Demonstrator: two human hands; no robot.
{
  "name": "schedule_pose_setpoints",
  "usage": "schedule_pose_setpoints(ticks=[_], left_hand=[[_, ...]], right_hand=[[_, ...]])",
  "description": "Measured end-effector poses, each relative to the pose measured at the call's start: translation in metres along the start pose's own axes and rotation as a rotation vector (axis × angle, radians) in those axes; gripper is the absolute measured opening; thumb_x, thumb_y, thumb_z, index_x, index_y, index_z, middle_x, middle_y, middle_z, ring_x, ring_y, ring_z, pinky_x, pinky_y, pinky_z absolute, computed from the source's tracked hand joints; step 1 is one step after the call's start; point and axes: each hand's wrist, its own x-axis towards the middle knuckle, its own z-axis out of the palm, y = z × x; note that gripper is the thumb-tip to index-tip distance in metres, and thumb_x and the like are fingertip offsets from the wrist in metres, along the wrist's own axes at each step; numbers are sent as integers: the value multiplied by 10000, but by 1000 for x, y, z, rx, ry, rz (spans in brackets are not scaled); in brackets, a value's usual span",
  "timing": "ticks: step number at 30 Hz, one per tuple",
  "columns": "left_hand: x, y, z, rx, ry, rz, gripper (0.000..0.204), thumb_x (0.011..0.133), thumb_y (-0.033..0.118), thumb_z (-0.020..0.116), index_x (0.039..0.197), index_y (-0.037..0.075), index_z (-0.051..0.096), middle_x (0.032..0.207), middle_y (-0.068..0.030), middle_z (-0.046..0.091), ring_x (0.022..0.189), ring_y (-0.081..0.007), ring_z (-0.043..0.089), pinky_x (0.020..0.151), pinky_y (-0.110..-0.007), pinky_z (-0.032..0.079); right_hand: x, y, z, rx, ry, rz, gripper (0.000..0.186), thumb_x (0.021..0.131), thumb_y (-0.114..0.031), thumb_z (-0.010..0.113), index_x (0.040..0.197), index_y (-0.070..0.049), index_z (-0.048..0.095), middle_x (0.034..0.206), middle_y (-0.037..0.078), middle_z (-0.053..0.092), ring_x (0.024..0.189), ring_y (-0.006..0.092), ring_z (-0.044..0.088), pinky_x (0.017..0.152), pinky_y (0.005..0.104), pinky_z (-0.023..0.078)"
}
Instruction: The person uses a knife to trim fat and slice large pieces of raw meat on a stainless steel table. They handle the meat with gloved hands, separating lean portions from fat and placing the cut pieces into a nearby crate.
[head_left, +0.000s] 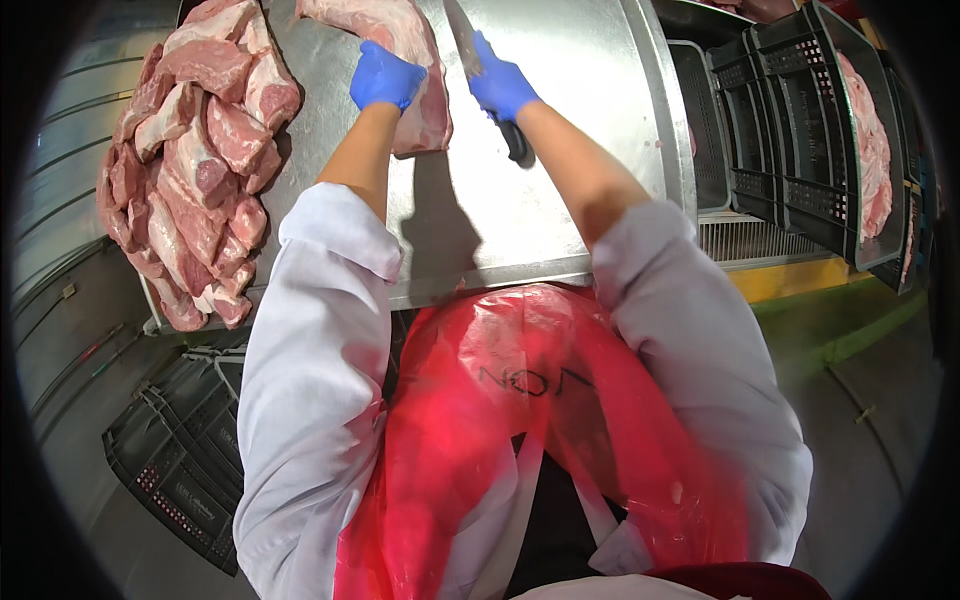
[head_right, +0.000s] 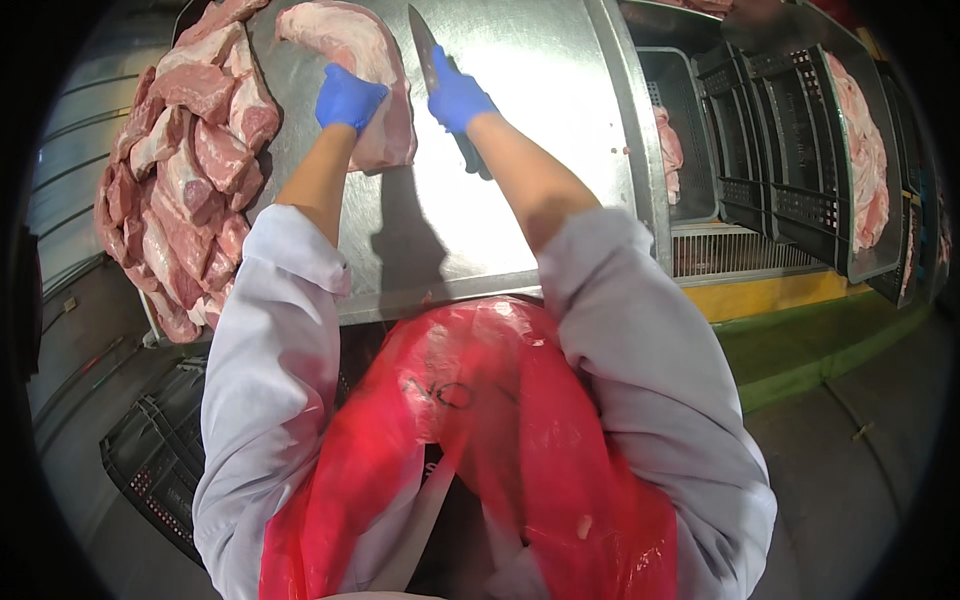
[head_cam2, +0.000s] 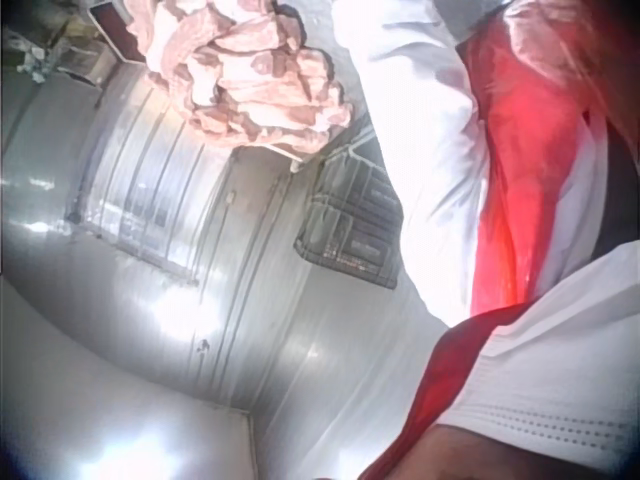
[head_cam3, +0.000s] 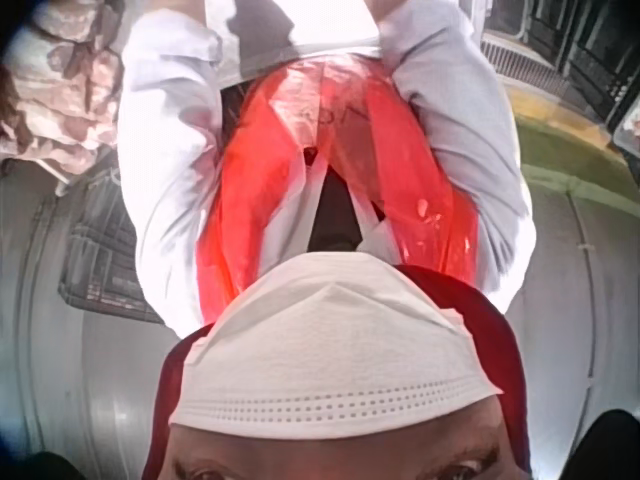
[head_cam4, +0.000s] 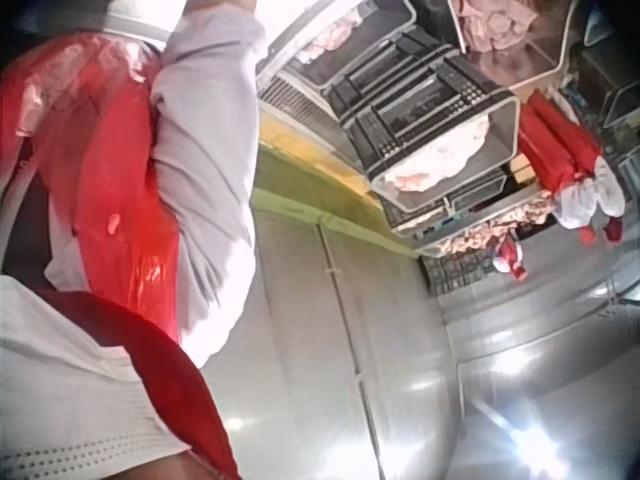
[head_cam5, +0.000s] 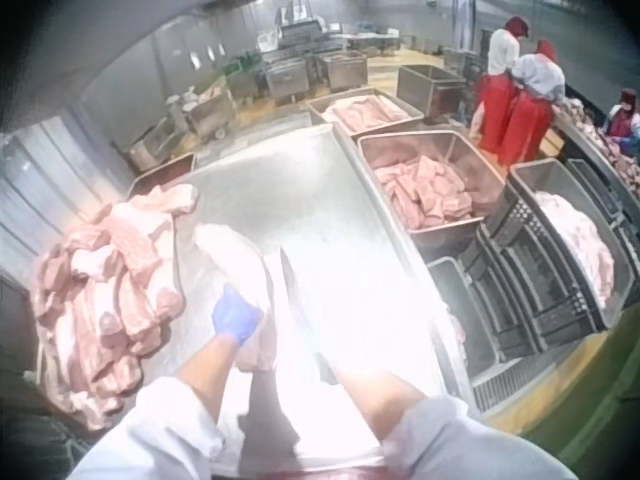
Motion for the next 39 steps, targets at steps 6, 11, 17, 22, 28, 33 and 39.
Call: schedule_pose_setpoints(ticks=[6, 11, 17, 22, 28, 33, 39], left_hand=[[2, -1, 13, -53, 71, -51, 890, 663, 402, 825, 1339, -33, 445, 1235, -235, 650, 1138, -376, 655, 949, -418, 539], [0, -2, 17, -121, 120, -129, 964, 651, 449, 833, 1354, -58, 413, 1252, -235, 640, 1138, -383, 651, 955, -422, 537], [65, -62, 49, -582, 142, -233, 1121, 606, 427, 884, 1410, -131, 337, 1286, -312, 597, 1154, -405, 632, 1001, -432, 511], [87, -109, 55, -1016, -129, -108, 864, 665, 222, 865, 1302, -173, 435, 1221, -274, 622, 1044, -325, 673, 854, -390, 577], [58, -151, 72, -1122, -106, -24, 547, 801, 92, 756, 1285, -86, 571, 1136, -175, 688, 948, -281, 706, 840, -388, 582], [39, -151, 70, -1092, -111, 10, 476, 809, 97, 750, 1235, -66, 617, 1098, -142, 703, 932, -252, 704, 822, -366, 575], [28, -150, 67, -1036, -91, 35, 509, 792, 120, 762, 1219, -99, 594, 1080, -182, 699, 896, -263, 707, 824, -373, 579]], right_hand=[[16, -49, 25, -340, -2, 4, 850, 932, -228, 540, 1615, -106, 50, 1242, 266, 646, 1070, 403, 678, 961, 441, 535], [-58, -33, 41, -315, -151, 92, 773, 978, -237, 463, 1604, -87, 34, 1416, 276, 524, 1220, 447, 587, 1017, 496, 485], [-191, 24, 54, -372, -175, -2, 891, 859, 3, 482, 1603, -92, 1, 833, 323, 665, 753, 491, 654, 741, 556, 509], [-250, 47, 3, -315, -210, -58, 805, 894, -56, 471, 1604, -97, 95, 753, 292, 662, 673, 464, 654, 677, 547, 518], [-159, 28, 20, -259, 10, -193, 739, 959, -120, 442, 1616, -192, 111, 725, 250, 659, 580, 380, 644, 621, 474, 543], [-47, -43, 44, -93, -71, -2, 756, 957, -143, 450, 1624, -289, 125, 692, 125, 606, 508, 191, 583, 501, 361, 525], [-28, -49, 68, -244, -103, -12, 789, 943, -107, 463, 1624, -248, 90, 781, 213, 665, 556, 287, 639, 554, 417, 544]])
